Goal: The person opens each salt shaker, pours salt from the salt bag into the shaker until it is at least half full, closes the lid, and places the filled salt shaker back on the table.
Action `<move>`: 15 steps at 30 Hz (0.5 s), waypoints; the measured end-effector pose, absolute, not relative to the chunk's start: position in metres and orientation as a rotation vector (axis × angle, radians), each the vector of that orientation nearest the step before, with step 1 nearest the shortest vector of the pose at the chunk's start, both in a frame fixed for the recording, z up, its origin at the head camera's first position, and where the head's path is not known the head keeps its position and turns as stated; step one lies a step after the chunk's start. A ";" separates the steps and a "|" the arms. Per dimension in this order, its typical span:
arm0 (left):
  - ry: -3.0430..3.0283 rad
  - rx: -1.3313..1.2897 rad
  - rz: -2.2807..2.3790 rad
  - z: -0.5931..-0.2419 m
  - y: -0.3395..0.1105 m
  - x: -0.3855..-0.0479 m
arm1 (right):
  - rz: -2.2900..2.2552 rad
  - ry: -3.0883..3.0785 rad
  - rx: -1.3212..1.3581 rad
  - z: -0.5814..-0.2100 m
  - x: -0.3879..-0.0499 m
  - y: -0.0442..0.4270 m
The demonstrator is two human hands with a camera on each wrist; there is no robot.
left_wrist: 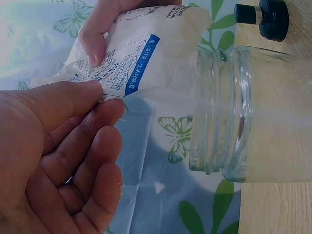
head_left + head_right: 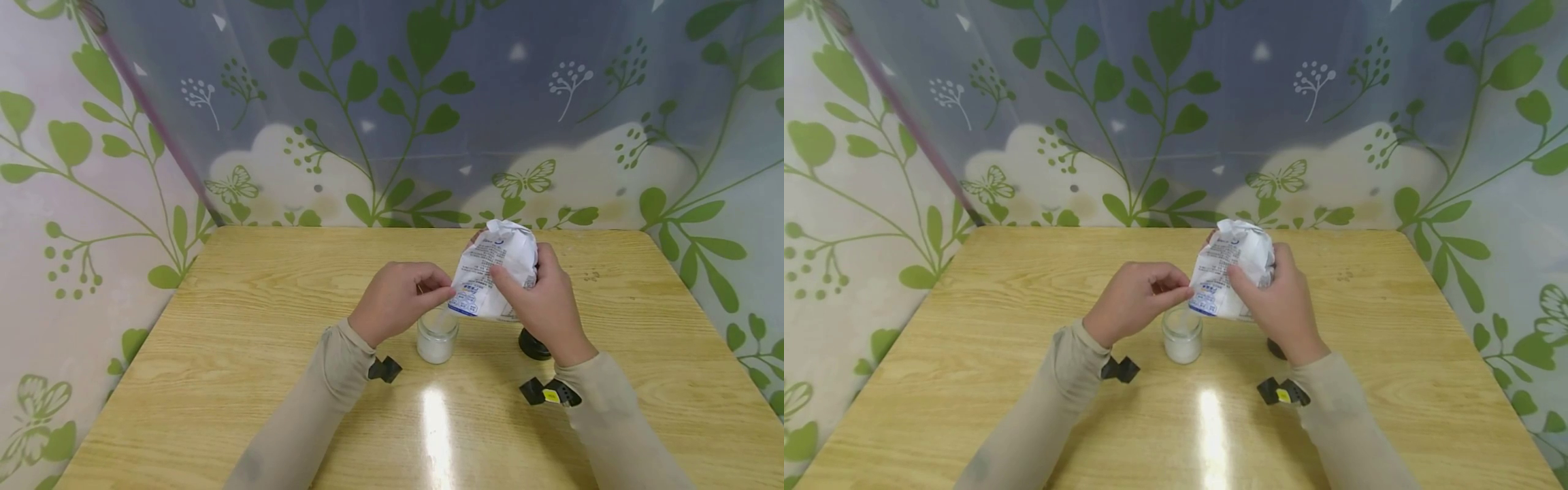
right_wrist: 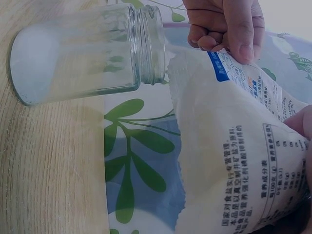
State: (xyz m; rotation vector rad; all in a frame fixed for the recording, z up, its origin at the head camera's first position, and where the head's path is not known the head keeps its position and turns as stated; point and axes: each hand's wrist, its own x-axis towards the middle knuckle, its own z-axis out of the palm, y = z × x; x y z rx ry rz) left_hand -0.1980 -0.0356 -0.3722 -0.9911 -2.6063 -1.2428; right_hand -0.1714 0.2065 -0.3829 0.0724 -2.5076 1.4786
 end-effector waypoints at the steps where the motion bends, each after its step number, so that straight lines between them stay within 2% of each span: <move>1: -2.606 -0.991 -1.242 -0.372 -0.036 -0.198 | 1.478 -2.508 0.072 -0.383 -0.171 0.206; 15: -2.613 -0.992 -1.249 -0.370 -0.036 -0.197 | 1.486 -2.505 0.083 -0.382 -0.171 0.206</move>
